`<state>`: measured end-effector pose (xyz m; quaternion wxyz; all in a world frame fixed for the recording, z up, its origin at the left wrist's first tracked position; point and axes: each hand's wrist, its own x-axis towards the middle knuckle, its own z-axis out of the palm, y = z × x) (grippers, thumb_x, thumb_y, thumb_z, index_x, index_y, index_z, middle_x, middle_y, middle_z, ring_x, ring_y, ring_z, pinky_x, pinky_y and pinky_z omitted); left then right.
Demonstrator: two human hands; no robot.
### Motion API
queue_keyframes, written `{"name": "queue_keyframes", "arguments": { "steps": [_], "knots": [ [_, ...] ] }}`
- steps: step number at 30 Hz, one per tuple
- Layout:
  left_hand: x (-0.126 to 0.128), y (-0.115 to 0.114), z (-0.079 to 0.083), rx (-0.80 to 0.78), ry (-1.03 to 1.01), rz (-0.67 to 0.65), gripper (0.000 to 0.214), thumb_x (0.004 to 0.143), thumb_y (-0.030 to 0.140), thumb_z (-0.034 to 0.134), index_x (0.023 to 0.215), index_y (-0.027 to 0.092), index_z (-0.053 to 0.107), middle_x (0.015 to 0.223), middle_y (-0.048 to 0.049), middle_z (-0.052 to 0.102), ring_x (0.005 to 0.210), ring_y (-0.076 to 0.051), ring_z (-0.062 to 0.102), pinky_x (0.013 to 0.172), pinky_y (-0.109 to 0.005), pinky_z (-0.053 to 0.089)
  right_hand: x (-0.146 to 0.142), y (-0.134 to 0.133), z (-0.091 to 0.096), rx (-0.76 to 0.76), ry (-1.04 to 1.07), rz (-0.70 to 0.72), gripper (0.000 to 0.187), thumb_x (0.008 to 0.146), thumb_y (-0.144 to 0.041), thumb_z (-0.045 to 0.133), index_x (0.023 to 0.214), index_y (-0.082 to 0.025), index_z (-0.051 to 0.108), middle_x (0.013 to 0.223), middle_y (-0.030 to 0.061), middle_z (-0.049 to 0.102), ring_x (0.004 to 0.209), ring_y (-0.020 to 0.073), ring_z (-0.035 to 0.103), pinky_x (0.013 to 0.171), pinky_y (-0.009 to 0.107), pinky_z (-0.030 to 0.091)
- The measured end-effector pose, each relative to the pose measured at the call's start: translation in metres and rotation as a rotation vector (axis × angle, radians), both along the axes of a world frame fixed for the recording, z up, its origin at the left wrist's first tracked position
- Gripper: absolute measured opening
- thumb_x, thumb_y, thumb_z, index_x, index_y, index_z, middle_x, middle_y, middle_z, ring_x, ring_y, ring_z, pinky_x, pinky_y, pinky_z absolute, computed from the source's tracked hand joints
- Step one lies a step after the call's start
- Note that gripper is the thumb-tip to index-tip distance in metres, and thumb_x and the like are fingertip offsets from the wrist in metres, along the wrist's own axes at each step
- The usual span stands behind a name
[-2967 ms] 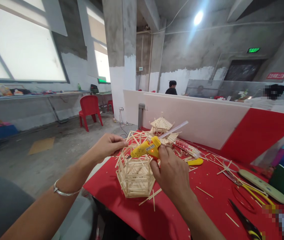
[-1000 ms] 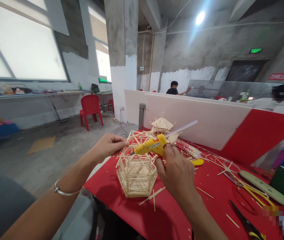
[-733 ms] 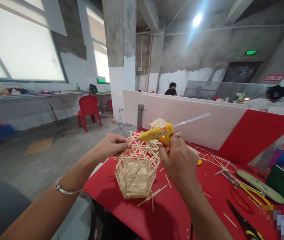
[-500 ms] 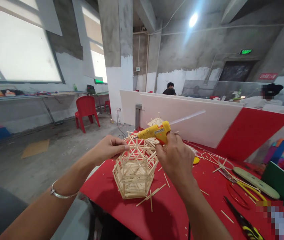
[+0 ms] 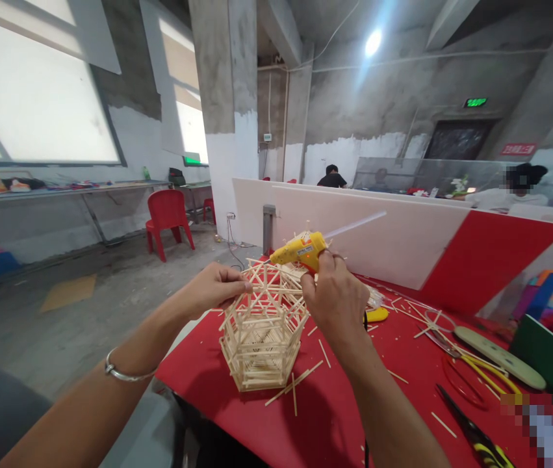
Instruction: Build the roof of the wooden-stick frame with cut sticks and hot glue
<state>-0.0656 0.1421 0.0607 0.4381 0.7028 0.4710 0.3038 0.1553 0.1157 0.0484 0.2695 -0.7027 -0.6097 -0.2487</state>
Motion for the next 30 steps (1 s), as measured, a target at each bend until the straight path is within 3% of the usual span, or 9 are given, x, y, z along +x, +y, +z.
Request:
{"name": "queue_keyframes", "arguments": {
  "steps": [10, 30],
  "knots": [
    [0.0012, 0.008, -0.0064, 0.029, 0.006, 0.002, 0.025, 0.074, 0.032, 0.064, 0.056, 0.015, 0.061, 0.038, 0.0057, 0.045, 0.037, -0.006, 0.036, 0.04, -0.019, 0.025, 0.001, 0.0015, -0.0025, 0.025, -0.029, 0.017, 0.029, 0.09, -0.03, 0.047, 0.114, -0.014, 0.055, 0.097, 0.0083, 0.066, 0.067, 0.0186, 0.058, 0.053, 0.03, 0.015],
    [0.0038, 0.0061, -0.001, -0.001, 0.006, 0.0, 0.026, 0.074, 0.031, 0.065, 0.055, 0.015, 0.059, 0.038, 0.0065, 0.043, 0.037, -0.005, 0.034, 0.039, -0.019, 0.023, 0.0015, 0.0011, -0.0026, -0.001, 0.0, 0.025, 0.027, 0.09, -0.026, 0.044, 0.113, -0.014, 0.055, 0.099, 0.0091, 0.066, 0.064, 0.0175, 0.056, 0.054, 0.031, 0.015]
  ]
}}
